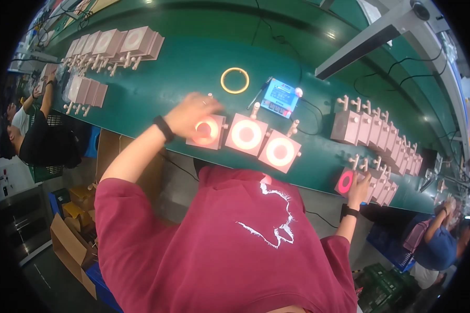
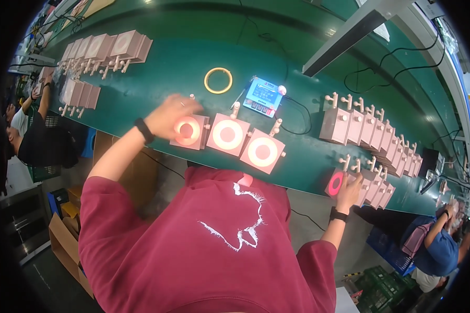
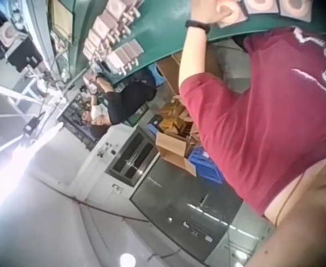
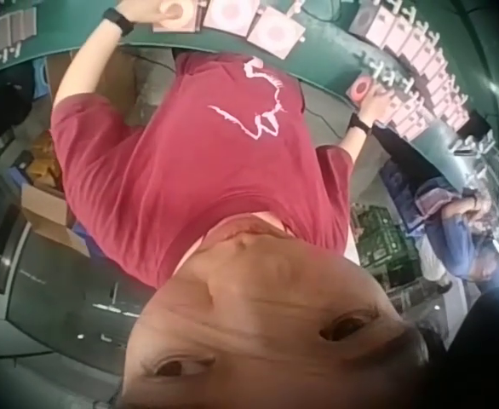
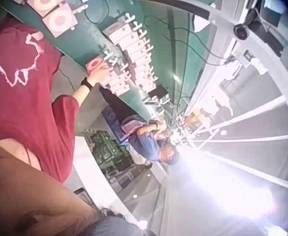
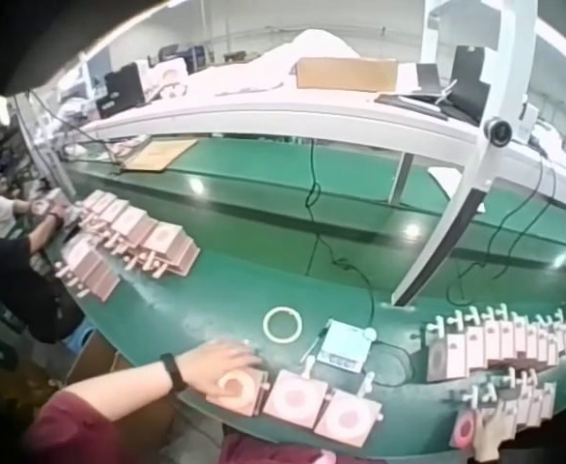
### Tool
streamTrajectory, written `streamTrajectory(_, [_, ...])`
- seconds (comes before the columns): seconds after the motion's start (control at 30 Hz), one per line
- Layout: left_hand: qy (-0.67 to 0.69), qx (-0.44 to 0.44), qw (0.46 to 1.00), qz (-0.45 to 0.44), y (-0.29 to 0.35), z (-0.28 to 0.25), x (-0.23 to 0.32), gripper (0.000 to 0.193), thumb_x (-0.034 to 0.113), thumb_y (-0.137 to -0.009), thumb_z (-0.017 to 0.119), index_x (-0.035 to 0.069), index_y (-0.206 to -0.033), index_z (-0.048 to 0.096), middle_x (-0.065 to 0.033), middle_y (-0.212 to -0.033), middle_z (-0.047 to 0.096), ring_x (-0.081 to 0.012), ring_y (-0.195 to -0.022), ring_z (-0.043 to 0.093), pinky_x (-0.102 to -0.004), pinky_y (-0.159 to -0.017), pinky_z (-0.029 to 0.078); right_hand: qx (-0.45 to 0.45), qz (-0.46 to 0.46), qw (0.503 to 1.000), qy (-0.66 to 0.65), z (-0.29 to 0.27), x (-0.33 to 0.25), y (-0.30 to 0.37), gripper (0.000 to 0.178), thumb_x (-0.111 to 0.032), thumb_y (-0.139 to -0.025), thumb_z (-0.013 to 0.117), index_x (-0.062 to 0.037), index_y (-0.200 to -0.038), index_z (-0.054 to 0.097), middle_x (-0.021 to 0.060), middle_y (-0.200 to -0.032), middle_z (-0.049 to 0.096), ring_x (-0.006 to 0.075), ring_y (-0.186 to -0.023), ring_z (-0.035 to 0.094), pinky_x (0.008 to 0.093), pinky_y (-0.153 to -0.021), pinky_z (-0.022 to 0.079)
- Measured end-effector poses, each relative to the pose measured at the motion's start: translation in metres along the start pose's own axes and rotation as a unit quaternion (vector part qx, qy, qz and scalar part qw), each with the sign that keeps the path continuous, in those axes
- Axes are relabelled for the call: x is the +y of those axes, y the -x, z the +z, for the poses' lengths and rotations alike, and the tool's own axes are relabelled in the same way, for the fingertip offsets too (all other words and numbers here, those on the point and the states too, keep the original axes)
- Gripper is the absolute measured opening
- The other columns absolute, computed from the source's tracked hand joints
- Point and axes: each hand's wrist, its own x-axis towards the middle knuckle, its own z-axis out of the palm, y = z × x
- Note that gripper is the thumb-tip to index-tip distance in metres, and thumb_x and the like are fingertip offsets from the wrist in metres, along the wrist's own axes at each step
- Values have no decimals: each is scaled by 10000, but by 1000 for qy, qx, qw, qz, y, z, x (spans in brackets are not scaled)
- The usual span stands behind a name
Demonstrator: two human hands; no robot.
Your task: The person picks up pink boxes, places them on a testing device, and presses a button on the side. After the boxes light up, the person removes them from the device and stacks them on the workbench.
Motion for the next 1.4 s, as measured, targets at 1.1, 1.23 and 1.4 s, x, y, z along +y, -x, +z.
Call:
streamTrajectory(1.1, [-226, 107, 954, -162, 85, -78, -220, 698, -37, -709, 573, -2, -1375, 366, -221, -1318, 471, -404, -1277, 394, -451, -1086, 307, -219, -87, 906, -353, -6, -163, 39, 643, -262, -741, 782, -3, -1257, 499, 169, -1227, 535, 312, -1122, 537, 394, -913, 457])
streamTrajectory(1.23, [-302, -176, 937, -26, 69, -50, -122, 566, -12, -752, 525, 74, -1308, 461, -152, -1346, 455, -331, -1266, 427, -517, -1093, 289, -338, -13, 830, -444, 47, -178, 43, 611, -213, -760, 775, 0, -1265, 504, 138, -1212, 556, 230, -1045, 591, 343, -855, 502])
streamTrajectory(1.4, [-253, -255, 926, 115, 94, 5, -94, 585, 64, -789, 524, 228, -1348, 463, -120, -1423, 377, -313, -1315, 362, -533, -1094, 278, -411, -8, 727, -550, 63, -186, 40, 524, -135, -801, 738, 1, -1257, 518, 116, -1180, 569, 198, -987, 617, 301, -822, 520])
